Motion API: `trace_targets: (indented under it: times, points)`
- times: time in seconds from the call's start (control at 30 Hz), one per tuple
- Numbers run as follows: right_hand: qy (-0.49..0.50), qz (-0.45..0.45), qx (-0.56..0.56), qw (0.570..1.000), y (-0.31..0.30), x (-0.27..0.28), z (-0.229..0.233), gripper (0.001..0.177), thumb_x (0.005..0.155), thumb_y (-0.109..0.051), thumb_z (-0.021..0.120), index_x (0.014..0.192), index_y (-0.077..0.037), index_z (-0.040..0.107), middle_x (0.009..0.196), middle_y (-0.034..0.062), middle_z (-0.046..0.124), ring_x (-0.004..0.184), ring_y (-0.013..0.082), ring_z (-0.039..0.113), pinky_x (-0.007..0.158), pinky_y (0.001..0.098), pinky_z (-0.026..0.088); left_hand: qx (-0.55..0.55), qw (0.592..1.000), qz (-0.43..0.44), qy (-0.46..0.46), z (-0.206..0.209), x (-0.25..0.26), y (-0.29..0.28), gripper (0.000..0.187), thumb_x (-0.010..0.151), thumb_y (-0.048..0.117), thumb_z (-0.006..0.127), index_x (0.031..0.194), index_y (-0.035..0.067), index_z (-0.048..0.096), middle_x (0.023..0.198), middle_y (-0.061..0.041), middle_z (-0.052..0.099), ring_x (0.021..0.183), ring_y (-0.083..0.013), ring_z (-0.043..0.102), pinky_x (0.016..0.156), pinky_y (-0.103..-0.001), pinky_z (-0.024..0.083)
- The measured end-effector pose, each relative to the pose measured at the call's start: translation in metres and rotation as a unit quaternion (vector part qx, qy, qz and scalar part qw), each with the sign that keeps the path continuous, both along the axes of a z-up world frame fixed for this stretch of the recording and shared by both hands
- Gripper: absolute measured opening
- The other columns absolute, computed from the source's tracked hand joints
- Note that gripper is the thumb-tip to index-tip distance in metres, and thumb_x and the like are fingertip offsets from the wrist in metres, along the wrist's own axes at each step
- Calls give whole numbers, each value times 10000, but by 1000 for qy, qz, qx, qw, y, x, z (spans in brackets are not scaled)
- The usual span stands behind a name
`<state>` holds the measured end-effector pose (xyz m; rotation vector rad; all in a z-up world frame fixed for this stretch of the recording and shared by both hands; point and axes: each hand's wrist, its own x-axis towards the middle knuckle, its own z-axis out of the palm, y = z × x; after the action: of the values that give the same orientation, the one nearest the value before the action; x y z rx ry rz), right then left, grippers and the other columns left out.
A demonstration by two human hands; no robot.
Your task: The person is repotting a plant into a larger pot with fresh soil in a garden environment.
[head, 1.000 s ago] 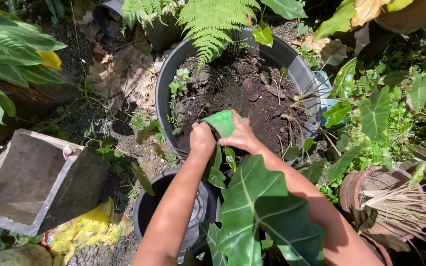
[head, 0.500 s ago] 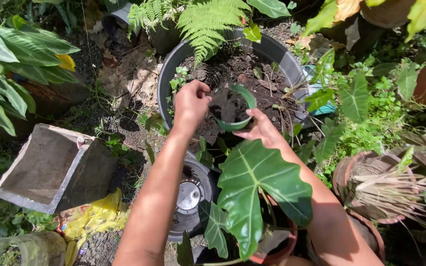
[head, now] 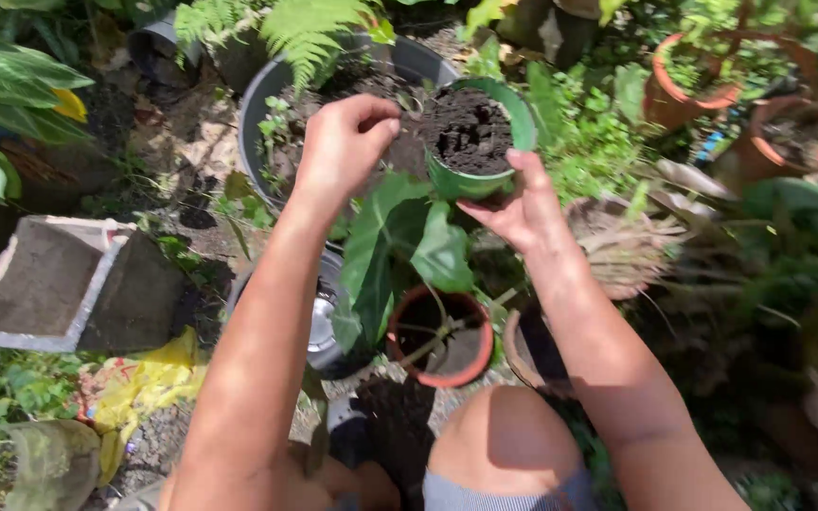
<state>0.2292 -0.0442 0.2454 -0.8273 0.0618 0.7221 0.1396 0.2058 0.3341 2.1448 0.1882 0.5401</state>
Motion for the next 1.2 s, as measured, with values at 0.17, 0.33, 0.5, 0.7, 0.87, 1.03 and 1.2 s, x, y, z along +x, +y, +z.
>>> trace_targets:
  times: [0.17,0.33,0.5,0.7,0.87,1.03,1.2]
  points:
    - [-32,-12,2,999,-108,-106,31,826,823,-409,707,1533,-134,386,1560,124,470,1434,332,476,1145,609,428,-118,989,-81,-48,23,-70,-106,220,904,151,729,1099,54,763,893,-56,796,759,-121,722,689,-294,582]
    - [21,-60,-43,997,-184,-176,-17,818,798,-427,710,1501,-112,432,1504,152,521,1375,377,516,1075,635,452,-215,968,-87,95,-88,-131,-183,202,929,118,690,1096,23,753,863,-77,771,741,-146,707,664,-299,563]
    - [51,-40,-56,996,-212,-201,-86,830,778,-394,723,1501,-108,433,1488,164,517,1356,380,512,1083,624,446,-385,906,-79,159,-200,-153,-215,461,853,85,704,1303,91,601,1032,4,730,850,-88,699,685,-273,586]
    - [47,66,-29,996,-193,-204,-84,878,784,-320,728,1554,-101,368,1561,136,480,1426,303,486,1180,525,398,-343,933,-51,96,-273,-154,-212,356,825,40,768,1173,-22,733,948,-102,775,773,-101,693,679,-267,561]
    - [64,94,-70,991,-200,-181,-129,744,876,-256,603,1539,-36,345,1501,187,524,1374,356,527,1135,574,419,-243,955,2,170,-261,-161,-205,231,824,70,775,1034,-25,785,825,-65,777,717,-98,704,661,-257,562]
    - [78,85,-103,988,-196,-187,-132,701,891,-230,567,1527,-37,344,1472,197,535,1337,368,554,1112,581,443,-369,907,-20,203,-266,-172,-181,189,862,15,744,1039,-50,754,801,-57,742,683,-113,687,626,-274,573]
    - [97,63,-115,987,-202,-189,-143,710,885,-232,581,1524,-38,339,1480,186,535,1348,363,558,1128,575,442,-457,859,-24,230,-293,-186,-164,132,889,-40,716,1016,-77,720,785,-53,720,657,-125,671,593,-270,571]
